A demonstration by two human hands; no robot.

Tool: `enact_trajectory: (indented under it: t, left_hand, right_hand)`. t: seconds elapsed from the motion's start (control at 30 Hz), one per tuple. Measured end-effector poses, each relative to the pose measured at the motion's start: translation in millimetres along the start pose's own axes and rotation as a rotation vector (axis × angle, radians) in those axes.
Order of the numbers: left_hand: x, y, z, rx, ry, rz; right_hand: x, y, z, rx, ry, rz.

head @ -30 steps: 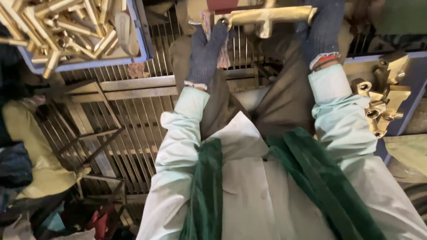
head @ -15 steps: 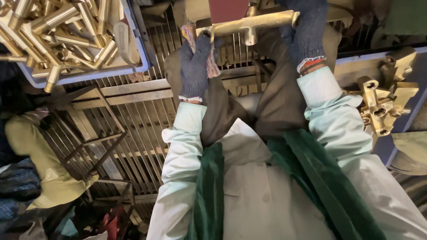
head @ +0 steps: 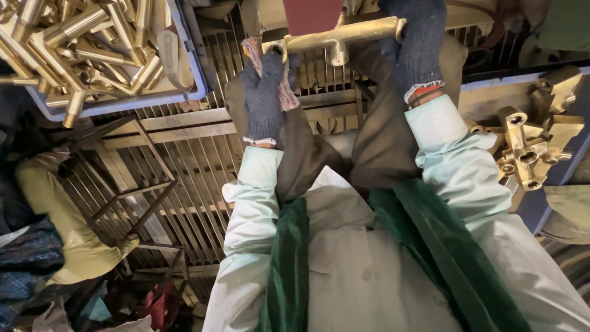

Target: The person sits on the floor and uses a cloth to rub and polish brass-colored metal parts against a grinding wheel. They handle the parts one at a time, rotating them to polish different surfaces, and place finished pieces into a nearby tray.

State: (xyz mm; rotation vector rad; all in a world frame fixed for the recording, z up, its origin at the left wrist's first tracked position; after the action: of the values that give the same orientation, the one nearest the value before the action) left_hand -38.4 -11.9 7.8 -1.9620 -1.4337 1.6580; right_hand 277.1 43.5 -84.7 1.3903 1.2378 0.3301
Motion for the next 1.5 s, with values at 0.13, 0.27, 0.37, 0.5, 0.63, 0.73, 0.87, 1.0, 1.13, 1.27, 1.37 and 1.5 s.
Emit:
enact_trajectory:
  t: [0.13,0.27,0.37,0.5,0.63,0.73,0.87,1.0,1.13,1.27,1.37,1.5]
  left_hand:
    - [-3,-2,-7,-0.025,0.03,0.001]
    - [-16,-11,-22,-0.008,0.055,0.056]
    - [-21,-12,-32,0.193,-0.011,0.054]
    - [-11,0,-44,-0.061,0.168,-0.025]
    - [-2,13,-41,-0.072,0.148,0.074]
    - [-3,6,-32,-0.049,0.11,0.066]
    - [-13,-14,-21,-0.007,0.052,0.059]
    - [-19,-23,-17,0.231,-0.092,0.015]
    - [-10,-10,-20,-0.031,0.07,0.033]
    - [3,17,-23,0.009,0.046,0.06]
    - [8,35,-27,0.013,0.112,0.037]
    - [11,35,-33,-0.018,0.166,-0.06]
  right_hand:
    - [-7,9,-3,-0.21,0.269,0.263]
    - [-2,11,11,-0.122,0.121,0.133]
    - [2,19,25,-0.399,0.273,0.317]
    - [-14,44,50,-1.385,0.373,1.031]
    - [-20,51,45,-1.862,0.386,1.393]
    - [-6,34,35,-0.146,0.138,0.159]
    - [-15,23,24,-1.45,0.472,1.148]
    - [-10,16,13,-0.831,0.282,0.794]
    - [-1,16,8,0.201,-0.066,-0.03]
    - [-21,52,21,-1.529,0.478,1.301]
    - [-21,62,34,-1.183,0.377,0.997]
    - [-5,53,42,-1.109,0.323,0.433]
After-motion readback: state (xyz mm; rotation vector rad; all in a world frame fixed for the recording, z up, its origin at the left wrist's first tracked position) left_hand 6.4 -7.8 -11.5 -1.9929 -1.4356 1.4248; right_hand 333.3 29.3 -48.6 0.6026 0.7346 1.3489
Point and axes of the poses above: each hand's wrist, its own x-axis towards the middle knuckle, its own z-axis out of the back of the hand, y = z × x, the point moved 1 cm from there along x, towards the middle knuckle, and after that the axes turned 13 degrees about z, right-handed, at the moved point
